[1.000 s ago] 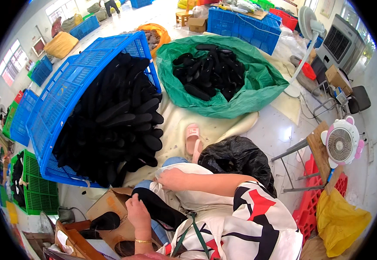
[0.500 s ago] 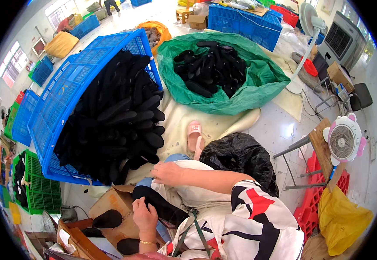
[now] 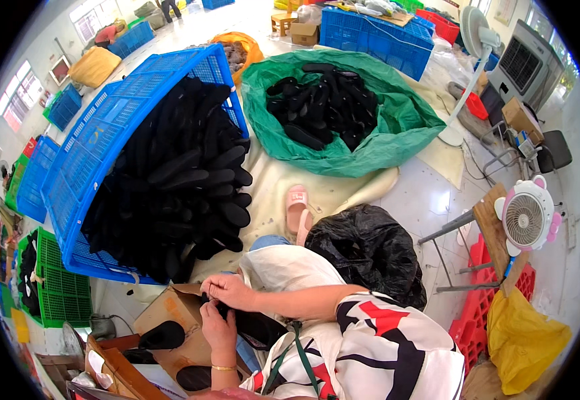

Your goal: The person sits on the floor in a workshop and sews a black shoe sole using a needle and thread. They repeatedly pull the thread through the sole, adjust the shoe, and continue stitching. The person occasionally picks up new soles from a nearby blue crate and places finished ones aside.

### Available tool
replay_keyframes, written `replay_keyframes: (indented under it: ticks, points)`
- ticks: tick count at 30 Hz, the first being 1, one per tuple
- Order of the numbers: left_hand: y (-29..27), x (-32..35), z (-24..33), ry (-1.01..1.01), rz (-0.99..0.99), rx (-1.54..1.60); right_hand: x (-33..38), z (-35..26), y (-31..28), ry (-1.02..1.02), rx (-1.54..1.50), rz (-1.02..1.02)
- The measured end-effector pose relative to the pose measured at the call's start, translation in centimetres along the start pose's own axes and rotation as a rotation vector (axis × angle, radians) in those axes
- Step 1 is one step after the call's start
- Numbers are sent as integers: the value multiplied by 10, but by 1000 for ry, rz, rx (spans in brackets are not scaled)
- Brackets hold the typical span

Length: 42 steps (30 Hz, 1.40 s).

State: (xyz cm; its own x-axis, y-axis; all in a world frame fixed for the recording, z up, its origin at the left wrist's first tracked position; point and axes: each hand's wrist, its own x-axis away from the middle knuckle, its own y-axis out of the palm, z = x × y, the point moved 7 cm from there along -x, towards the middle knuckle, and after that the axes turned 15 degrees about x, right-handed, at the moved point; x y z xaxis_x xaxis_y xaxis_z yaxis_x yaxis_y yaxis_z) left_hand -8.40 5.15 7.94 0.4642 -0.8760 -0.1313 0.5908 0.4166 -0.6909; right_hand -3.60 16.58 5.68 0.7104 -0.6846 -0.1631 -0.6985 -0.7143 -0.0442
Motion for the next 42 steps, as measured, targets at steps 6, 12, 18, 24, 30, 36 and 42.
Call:
replay_keyframes:
  ticks: [6, 12, 18, 24, 30, 36, 42]
  points:
    - [4, 5, -19, 71, 20, -36, 9, 30, 34, 521, -668, -26]
    - [0, 0, -6, 237, 91, -46, 30, -17, 26, 388, -548, -81]
    - [-23, -23, 34, 406, 68, -131, 24, -53, 4, 191, -502, -71]
    - [-16, -21, 49, 581, -71, -213, 42, -69, -16, 99, -489, -56]
    - [25, 8, 38, 619, -383, -322, 89, -44, -27, 152, -415, -46]
    - [45, 24, 50, 654, -462, -411, 116, -46, -42, 134, -397, 8]
    - [48, 41, 64, 720, -353, -381, 140, -58, -47, 56, -342, -19]
